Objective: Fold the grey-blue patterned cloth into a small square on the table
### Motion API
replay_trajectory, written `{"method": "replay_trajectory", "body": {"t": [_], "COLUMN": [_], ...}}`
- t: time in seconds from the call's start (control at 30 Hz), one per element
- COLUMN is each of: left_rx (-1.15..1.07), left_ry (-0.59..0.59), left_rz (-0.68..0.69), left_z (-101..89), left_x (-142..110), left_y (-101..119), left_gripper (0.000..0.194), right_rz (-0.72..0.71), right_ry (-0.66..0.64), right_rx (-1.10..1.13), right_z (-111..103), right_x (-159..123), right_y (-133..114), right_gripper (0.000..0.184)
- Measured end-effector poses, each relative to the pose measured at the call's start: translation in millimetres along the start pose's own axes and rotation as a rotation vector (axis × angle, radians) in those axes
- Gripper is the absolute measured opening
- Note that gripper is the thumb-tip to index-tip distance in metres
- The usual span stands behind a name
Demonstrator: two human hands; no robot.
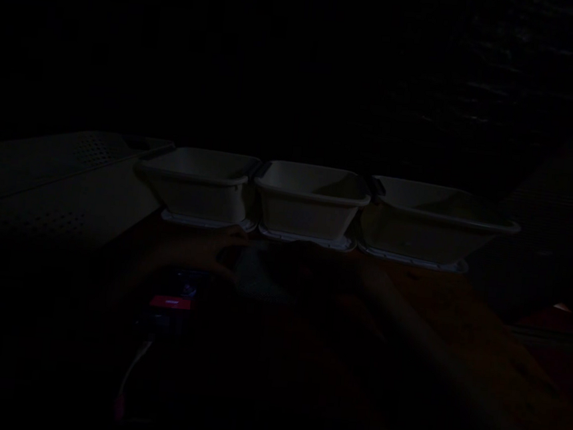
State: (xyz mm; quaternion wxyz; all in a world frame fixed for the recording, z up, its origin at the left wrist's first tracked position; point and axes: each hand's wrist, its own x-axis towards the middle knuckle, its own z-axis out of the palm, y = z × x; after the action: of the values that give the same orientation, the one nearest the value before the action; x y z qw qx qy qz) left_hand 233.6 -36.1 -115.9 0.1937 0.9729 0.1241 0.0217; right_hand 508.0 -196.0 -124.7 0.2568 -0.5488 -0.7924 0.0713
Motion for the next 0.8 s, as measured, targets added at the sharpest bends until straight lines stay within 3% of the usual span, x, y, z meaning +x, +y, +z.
{"method": "replay_trajectory", "body": {"t": [0.13, 0.23, 0.33, 0.53, 0.8], "left_rx": [-0.022, -0.024, -0.048, -0.051, -0.017], "left_ry": [0.011, 0.004, -0.003, 0.030, -0.005], "left_rz": [0.009, 0.003, 0.012, 0.018, -0.017], "left_z": [1.1, 2.0, 2.3, 2.0, -0.5], "left_x": [0.8, 1.7, 2.5, 1.5, -0.1], "left_y": [-0.6, -2.0, -1.7, 2.1, 4.2], "left_gripper": [0.073, 0.071, 0.070, 0.072, 0.077], "right_rz": [-0.003, 0.005, 0.017, 0.005, -0.038], "right_ry": [-0.121, -0.019, 0.057, 0.035, -0.005], "right_rx": [0.032, -0.003, -0.062, -0.060, -0.043], "right_z": [9.6, 34.1, 57.6, 74.9, 81.3], "right_x": [12.9, 26.3, 32.4, 31.7, 29.9], "right_y": [-17.2, -39.1, -50.7, -37.3, -28.0], "right_gripper": [0.054, 0.036, 0.046, 0.058, 0.049]}}
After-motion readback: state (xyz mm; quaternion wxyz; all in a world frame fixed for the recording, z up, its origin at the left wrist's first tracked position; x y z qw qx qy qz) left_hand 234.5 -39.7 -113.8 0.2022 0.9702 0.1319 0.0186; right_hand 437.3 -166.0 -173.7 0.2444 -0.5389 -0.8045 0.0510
